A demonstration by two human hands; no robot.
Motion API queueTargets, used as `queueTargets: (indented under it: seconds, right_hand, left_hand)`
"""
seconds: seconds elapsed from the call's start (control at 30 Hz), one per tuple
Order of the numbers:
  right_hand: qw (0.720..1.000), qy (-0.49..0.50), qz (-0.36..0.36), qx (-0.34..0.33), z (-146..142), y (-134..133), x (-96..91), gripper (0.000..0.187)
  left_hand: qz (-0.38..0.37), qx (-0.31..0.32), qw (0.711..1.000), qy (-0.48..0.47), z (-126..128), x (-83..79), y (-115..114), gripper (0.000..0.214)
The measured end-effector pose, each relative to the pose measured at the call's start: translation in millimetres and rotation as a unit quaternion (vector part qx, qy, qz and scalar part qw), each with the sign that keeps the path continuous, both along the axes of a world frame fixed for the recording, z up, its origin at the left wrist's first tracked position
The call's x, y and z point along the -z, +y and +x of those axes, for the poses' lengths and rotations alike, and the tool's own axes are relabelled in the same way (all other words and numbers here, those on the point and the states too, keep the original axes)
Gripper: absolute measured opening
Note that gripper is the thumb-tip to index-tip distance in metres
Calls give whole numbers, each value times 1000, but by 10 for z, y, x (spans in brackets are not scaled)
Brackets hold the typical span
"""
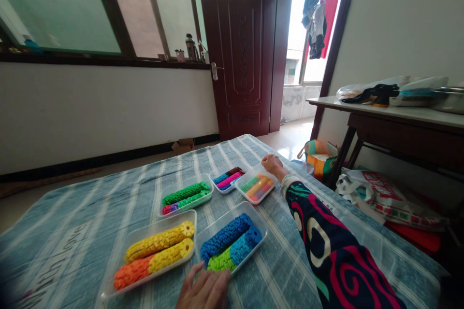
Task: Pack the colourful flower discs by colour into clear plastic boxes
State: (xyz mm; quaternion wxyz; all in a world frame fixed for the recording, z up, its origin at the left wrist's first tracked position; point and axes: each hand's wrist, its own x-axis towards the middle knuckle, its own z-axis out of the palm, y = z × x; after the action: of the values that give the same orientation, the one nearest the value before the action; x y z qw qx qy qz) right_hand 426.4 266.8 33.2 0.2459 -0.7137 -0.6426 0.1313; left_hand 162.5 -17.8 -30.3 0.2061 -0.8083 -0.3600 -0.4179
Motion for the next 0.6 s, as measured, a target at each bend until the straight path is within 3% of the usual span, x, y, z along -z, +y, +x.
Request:
queueTargets:
  seconds: [0.17,0.3,0.4,0.47,0.6]
  right_hand:
    - [998,-59,8,10,138,-212,-292,35]
    - [994,-106,-23,-29,372,-757,-408,27]
    - [984,-123,-84,-97,524,-1358,-297,13]
    - [968,-141,-146,-148,592,-1737,-175,14]
    - [954,-150,-203,-160,632,-2187,6,21]
  left_hand:
    - [4,9,1000,-15,24,22,11,25]
    - [-3,15,999,-28,39,2,9,25]
    - [-21,21,999,-28,51,-31,-11,24]
    - [-40,22,999,-21,58,-60,-30,24]
    - [-69,18,997,-8,68,-122,-61,24]
